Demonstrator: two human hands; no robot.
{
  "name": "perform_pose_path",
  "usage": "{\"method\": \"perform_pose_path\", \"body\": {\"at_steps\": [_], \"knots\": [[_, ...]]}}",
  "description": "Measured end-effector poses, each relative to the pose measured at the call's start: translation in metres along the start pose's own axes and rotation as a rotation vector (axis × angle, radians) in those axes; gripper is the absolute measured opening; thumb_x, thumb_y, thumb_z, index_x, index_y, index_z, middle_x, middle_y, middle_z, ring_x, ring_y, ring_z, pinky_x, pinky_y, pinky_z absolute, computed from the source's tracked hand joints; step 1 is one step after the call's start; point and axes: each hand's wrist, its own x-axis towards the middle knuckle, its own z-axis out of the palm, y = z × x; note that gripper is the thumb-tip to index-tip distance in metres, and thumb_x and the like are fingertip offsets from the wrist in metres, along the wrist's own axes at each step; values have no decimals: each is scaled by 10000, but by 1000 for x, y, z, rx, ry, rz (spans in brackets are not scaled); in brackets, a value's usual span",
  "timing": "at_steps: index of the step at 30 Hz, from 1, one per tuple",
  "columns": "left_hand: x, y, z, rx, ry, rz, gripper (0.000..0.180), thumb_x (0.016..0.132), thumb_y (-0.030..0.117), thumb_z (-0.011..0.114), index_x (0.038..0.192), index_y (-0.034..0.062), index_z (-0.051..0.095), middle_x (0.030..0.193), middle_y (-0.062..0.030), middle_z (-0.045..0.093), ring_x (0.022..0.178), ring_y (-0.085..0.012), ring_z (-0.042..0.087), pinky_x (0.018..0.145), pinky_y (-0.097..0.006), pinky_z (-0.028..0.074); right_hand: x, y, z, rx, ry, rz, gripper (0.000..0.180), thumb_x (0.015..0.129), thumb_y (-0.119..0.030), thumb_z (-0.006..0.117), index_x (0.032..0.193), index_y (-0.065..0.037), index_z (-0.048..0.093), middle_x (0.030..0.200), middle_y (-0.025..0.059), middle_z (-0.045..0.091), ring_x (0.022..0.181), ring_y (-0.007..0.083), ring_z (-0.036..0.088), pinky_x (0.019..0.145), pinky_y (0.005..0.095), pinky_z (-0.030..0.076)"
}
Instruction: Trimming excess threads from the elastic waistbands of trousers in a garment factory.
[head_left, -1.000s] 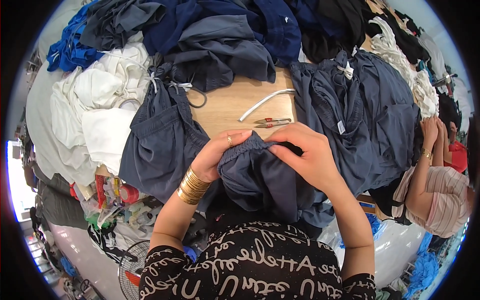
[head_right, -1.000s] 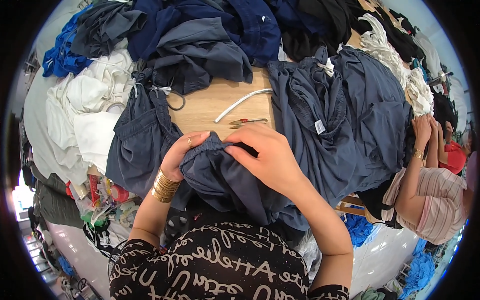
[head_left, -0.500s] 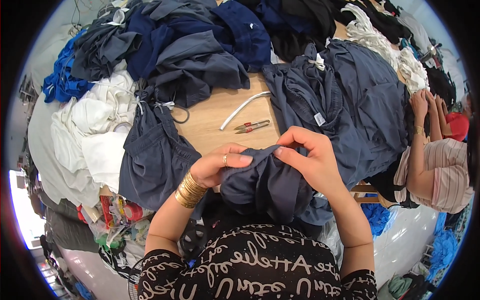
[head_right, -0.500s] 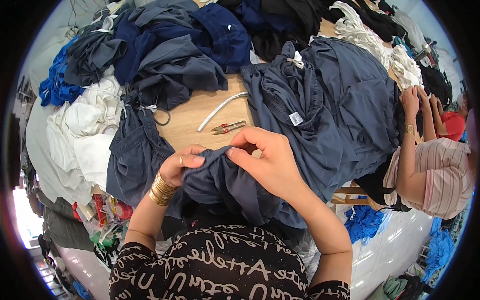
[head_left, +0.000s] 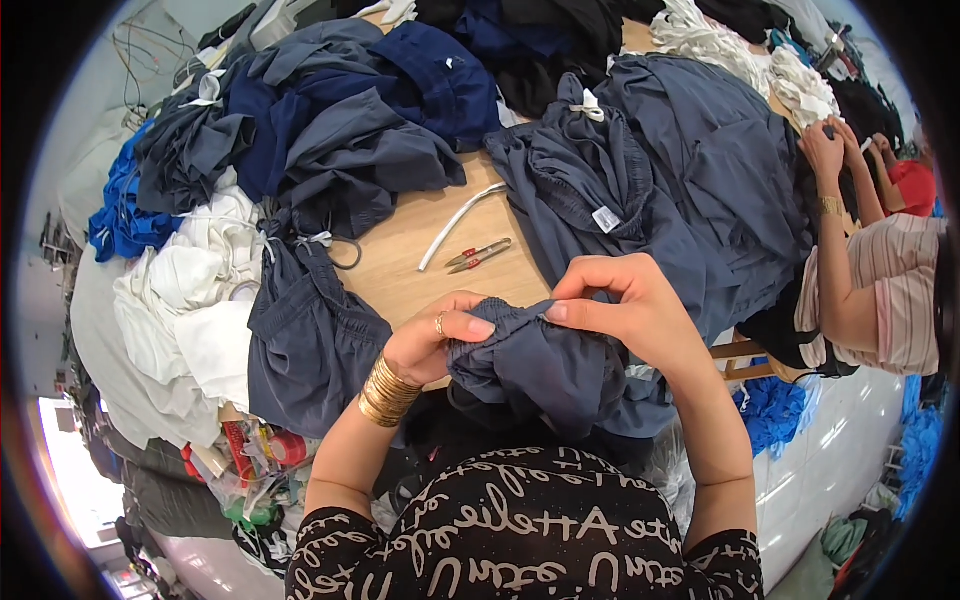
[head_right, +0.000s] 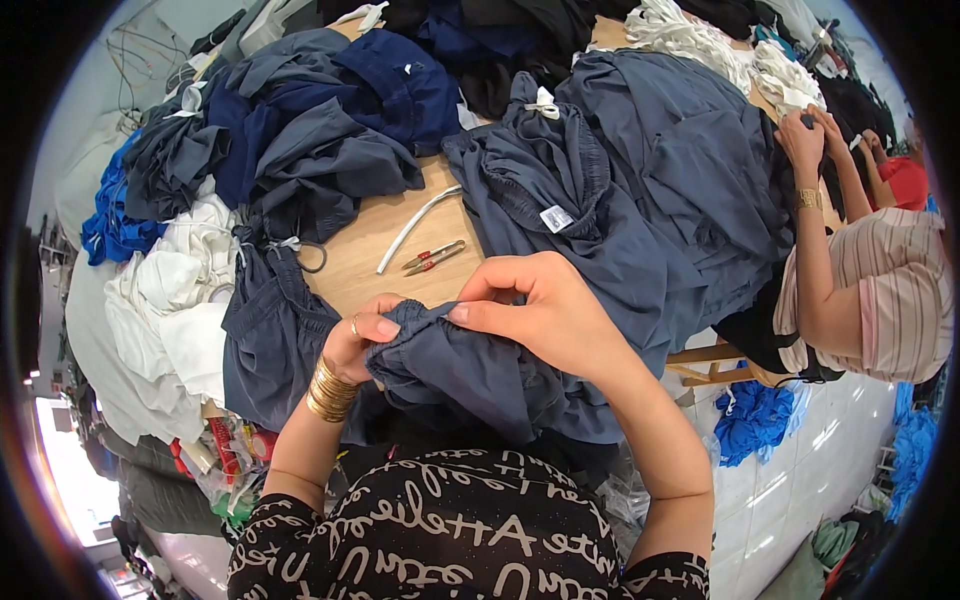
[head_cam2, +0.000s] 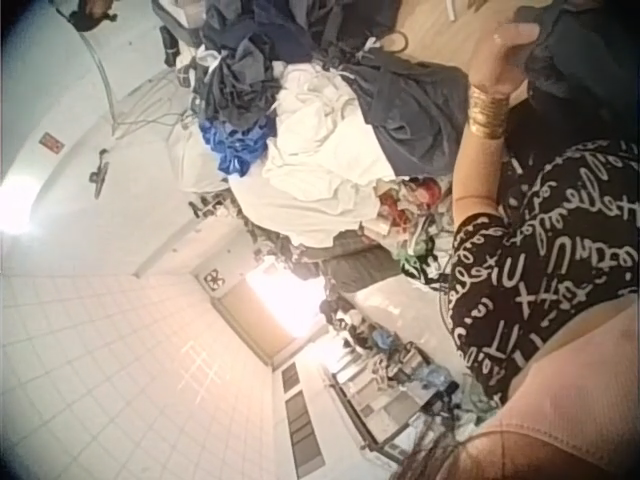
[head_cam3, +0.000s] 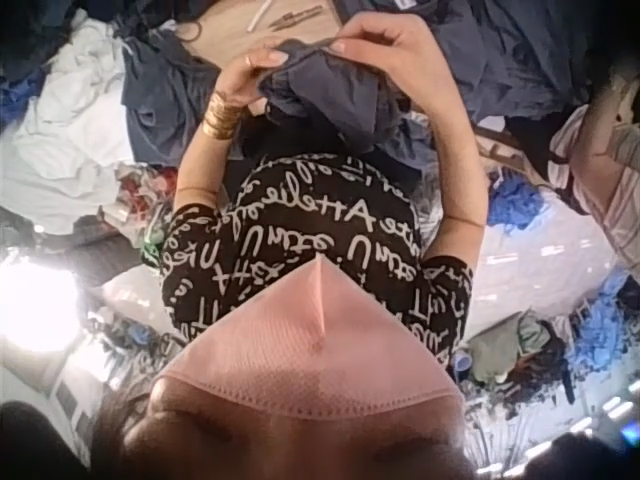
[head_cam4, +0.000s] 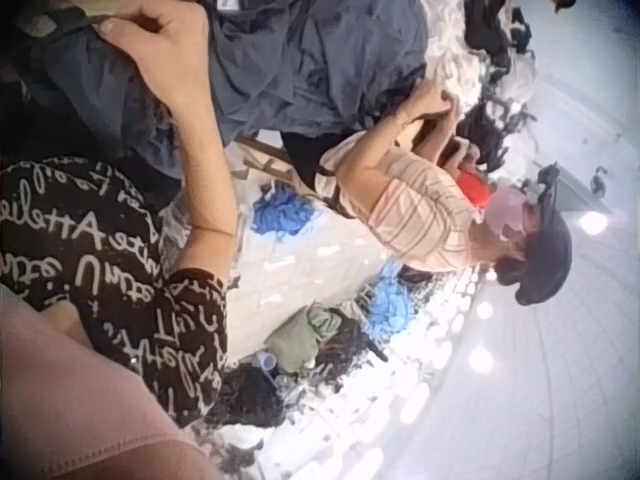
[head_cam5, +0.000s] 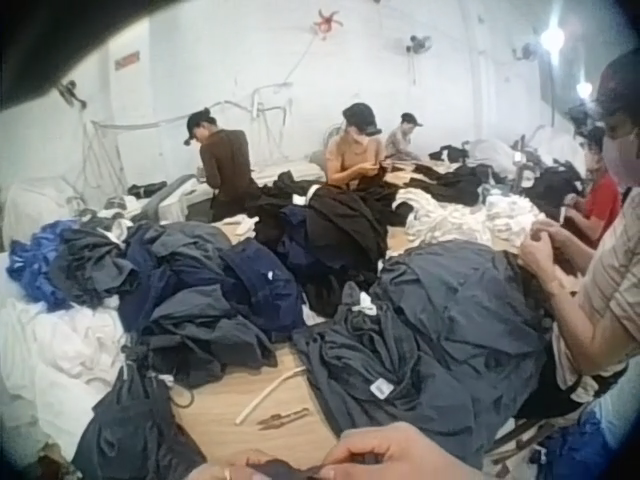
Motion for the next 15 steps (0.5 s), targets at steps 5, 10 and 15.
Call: {"method": "perform_pose_path", "body": {"at_steps": [5,10,15], "knots": [[5,-12,-3,-114,-36,116,288,846,130,507,1051,-66,558,995,-142,633,887,-190,623,840,-293,479,-8,12,13,-310,439,-403,59,769,-34,640,814,-6,615,685,38,559,632,111,525,545,222,398],[18,-21,15,-204,245,96,290,918,235,468,1039,-1,586,1024,-96,642,911,-185,621,865,-323,470,-43,36,56,-632,526,-696,340,614,-244,791,806,-66,574,729,60,537,613,225,509,560,328,377],[22,-23,18,-224,238,114,287,916,236,480,1046,2,585,1023,-98,644,910,-194,620,859,-331,473,-31,55,53,-557,442,-467,241,698,-158,725,838,-38,570,772,84,551,657,258,544,599,339,433]]}}
